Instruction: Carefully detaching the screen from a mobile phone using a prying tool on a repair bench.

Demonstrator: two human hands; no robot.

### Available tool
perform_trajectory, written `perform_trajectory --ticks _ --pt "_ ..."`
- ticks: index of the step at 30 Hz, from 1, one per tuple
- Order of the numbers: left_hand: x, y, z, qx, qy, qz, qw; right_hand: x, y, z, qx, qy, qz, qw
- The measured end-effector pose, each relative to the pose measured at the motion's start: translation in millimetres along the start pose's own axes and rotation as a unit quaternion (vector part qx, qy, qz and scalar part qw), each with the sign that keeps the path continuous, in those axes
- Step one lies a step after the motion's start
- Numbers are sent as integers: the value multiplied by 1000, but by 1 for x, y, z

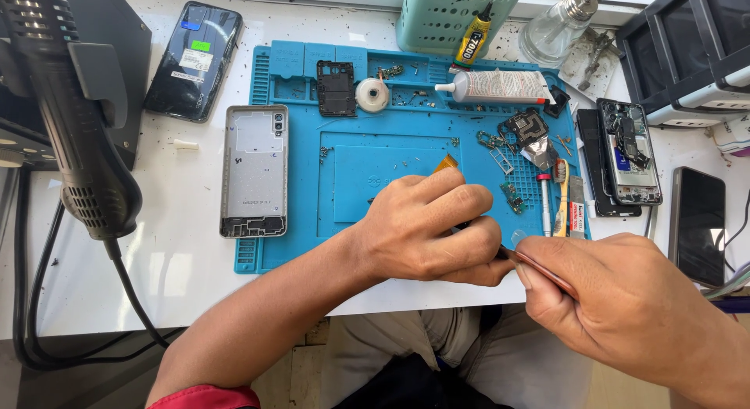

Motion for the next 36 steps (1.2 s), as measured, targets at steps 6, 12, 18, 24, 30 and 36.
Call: perform_trajectory --ticks 6,12,18,24,30,36 --pt "0 -1 1 -3 -2 -5 1000 0 1 1 -5 1 2 1000" --pt "0 -2 1 -4 -7 -4 1000 1 2 2 1 12 13 1000" --pt "1 -2 3 -8 -19 -8 1000 9 -2 8 -24 -7 11 1000" --pt "-1 -3 4 -9 -17 -4 1000 11 -3 10 -22 -1 15 1000" --pt "-1 -3 4 -13 -15 -4 1000 11 -4 10 -25 -6 14 1000" --pt "-2 -4 6 -19 -19 -6 1000 9 -2 9 -10 1 10 1000"
Point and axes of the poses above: each hand's wrist, its own z-axis away from the middle knuckle, its own y-axis out of the back of the hand, x = y × z, the point moved 5 cm from there along -z, towards the middle knuckle, and after that the axes turned 8 degrees about x, right-handed, at the moved point
